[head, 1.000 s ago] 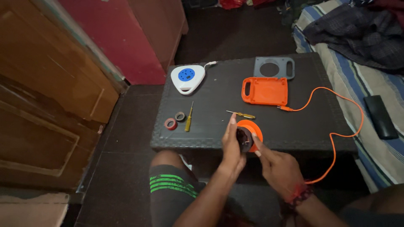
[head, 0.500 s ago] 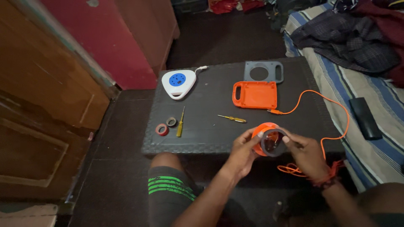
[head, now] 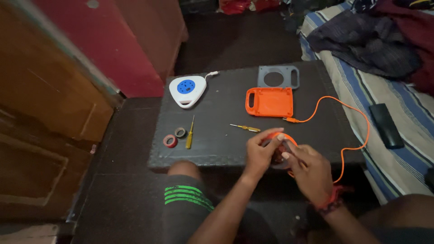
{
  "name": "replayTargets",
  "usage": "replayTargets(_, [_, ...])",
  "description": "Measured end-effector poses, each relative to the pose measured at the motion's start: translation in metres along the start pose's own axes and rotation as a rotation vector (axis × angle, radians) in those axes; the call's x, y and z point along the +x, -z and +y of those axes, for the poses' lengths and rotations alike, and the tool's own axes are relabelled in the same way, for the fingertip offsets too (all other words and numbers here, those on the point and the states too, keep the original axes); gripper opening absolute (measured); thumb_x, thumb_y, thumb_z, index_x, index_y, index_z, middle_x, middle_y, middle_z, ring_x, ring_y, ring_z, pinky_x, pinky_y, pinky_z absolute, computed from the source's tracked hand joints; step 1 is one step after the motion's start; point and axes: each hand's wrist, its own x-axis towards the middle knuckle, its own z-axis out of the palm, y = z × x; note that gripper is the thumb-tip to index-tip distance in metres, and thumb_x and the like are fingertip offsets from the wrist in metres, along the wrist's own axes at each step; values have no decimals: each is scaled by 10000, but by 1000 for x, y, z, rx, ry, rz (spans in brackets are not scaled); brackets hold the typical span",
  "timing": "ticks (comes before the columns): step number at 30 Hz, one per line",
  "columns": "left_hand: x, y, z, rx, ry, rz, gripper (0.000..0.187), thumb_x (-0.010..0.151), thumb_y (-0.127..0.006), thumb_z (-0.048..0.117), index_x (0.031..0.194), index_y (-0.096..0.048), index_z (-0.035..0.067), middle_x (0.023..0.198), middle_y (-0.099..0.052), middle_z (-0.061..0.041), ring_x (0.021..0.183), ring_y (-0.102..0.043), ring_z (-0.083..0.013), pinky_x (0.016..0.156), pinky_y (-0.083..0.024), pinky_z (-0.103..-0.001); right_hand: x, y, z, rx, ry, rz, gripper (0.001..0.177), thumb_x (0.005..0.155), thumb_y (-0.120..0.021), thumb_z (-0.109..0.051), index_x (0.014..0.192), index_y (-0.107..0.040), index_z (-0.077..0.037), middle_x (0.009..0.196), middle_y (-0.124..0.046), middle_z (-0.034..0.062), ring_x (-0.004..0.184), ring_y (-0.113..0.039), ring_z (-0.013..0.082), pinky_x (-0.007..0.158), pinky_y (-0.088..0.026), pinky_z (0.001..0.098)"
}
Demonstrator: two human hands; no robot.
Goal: The person winds an orange power cord onto a reel, places the reel into an orange plastic housing, and secures the housing with a screwdriver. The person then closes the housing and tightens screws to complete the assembly.
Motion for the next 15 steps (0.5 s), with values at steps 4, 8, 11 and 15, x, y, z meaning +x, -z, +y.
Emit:
replayTargets(4, [9,-6,-8,-414,164,242,423,1022,-663,363,1172,-706,-30,884,-677,-17,776,-627,-111,690,-529,-254,-5,-8,-6,-126,95,83,349,888,-709,-128,1229,-707,-54,1170,-729,166,939,-722,293,789,-553,343])
replayTargets(8, [11,-4,-2,-659,362,389,516,1015,-553,510,1138,-662,22,971,-669,-63,871,-670,-160,779,-597,-317,-20,-24,-12,-95,114,99,429,868,-685,-88,1297,-680,-70,1301,-659,229,1178,-681,354,952,-567,379])
replayTargets(11, [5,-7,4,-761,516,404,621,984,-462,618,1192,-619,55,1079,-667,-105,952,-688,-211,849,-605,-375,-22,-29,-13,-124,91,39,525,831,-680,-97,1356,-644,-102,1324,-632,265,1168,-662,388,931,-566,401])
replayTargets(15, [1,-11,-3,-997,536,249,684,960,-440,672,1216,-588,56,1092,-659,-120,960,-684,-262,889,-579,-401,-22,-28,-10,-284,45,-14,606,856,-722,-214,1434,-561,-128,1297,-622,293,1120,-641,430,892,-561,435])
